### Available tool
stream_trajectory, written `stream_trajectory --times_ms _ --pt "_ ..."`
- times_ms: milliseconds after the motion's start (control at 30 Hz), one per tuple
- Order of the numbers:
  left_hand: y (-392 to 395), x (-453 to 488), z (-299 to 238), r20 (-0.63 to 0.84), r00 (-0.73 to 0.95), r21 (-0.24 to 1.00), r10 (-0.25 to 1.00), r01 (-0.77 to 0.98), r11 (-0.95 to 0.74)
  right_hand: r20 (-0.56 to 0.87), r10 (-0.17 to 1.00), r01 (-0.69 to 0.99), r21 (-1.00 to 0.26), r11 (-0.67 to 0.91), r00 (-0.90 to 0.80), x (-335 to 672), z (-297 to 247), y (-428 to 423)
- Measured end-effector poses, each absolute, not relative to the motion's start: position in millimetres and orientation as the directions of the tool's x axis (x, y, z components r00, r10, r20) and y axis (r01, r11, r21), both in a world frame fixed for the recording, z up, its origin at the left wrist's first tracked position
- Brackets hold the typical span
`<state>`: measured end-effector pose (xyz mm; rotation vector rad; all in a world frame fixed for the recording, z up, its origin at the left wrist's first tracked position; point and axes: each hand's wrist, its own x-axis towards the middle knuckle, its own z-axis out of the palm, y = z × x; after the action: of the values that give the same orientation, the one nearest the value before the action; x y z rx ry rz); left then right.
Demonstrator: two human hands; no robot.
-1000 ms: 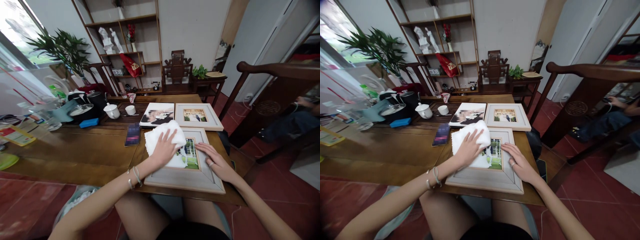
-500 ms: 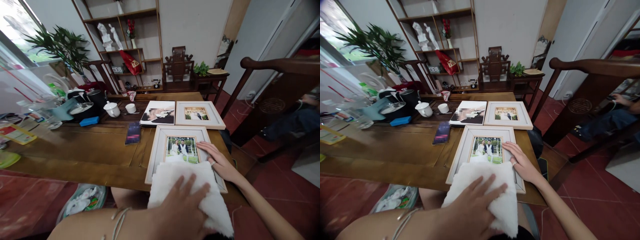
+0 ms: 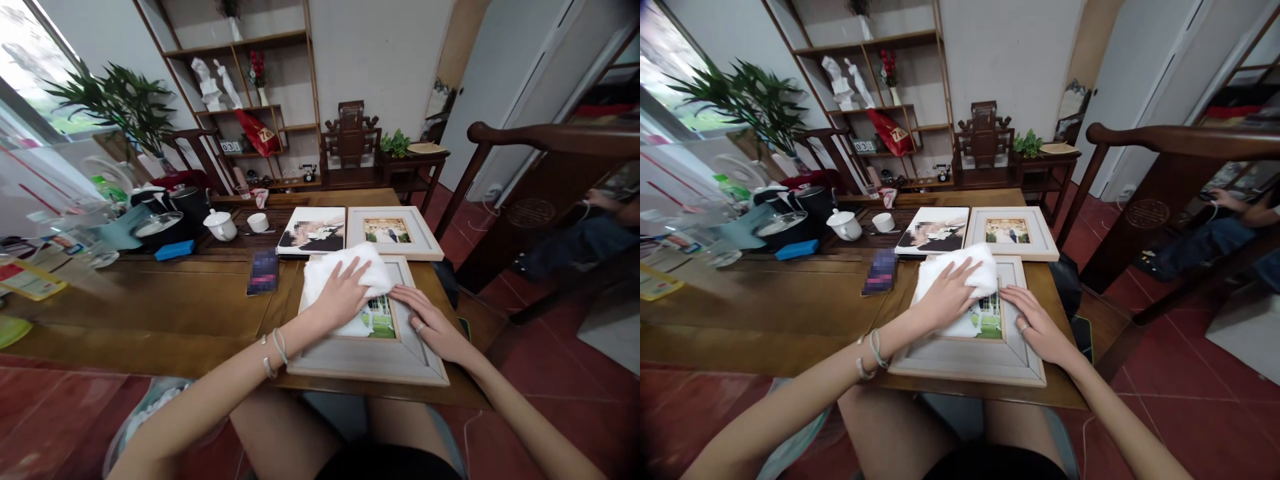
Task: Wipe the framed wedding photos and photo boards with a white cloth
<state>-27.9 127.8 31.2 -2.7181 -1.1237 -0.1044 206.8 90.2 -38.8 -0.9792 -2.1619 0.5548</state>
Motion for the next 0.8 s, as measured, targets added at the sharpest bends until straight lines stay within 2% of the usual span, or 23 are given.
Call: stream_trajectory --times_ms 133,200,300,467,667,800 --pt "149 4 38 0.096 0.884 -0.141 0.458 0.468 -0.873 0.433 0.777 0.506 -0.592 0.627 -0.457 209 -44 91" --pt "157 17 37 0.06 0.901 -0.117 0.429 0.433 -0.894 0.431 0.779 0.511 -0.589 0.626 -0.457 209 -45 91" --pt "163 23 35 0.031 0.882 -0.121 0.47 0.47 -0.874 0.431 0.777 0.501 -0.597 0.627 -0.459 210 -45 91" --pt "154 1 42 -0.03 0.82 -0.205 0.571 0.554 -0.807 0.417 0.783 0.484 -0.621 0.617 -0.462 209 -40 91" --pt "139 -49 58 -0.128 0.594 -0.255 0.795 0.755 -0.605 0.381 0.787 0.48 -0.636 0.604 -0.485 207 -35 90" --pt "131 -65 59 -0.141 0.607 -0.226 0.782 0.749 -0.623 0.382 0.785 0.478 -0.635 0.606 -0.487 208 -36 90"
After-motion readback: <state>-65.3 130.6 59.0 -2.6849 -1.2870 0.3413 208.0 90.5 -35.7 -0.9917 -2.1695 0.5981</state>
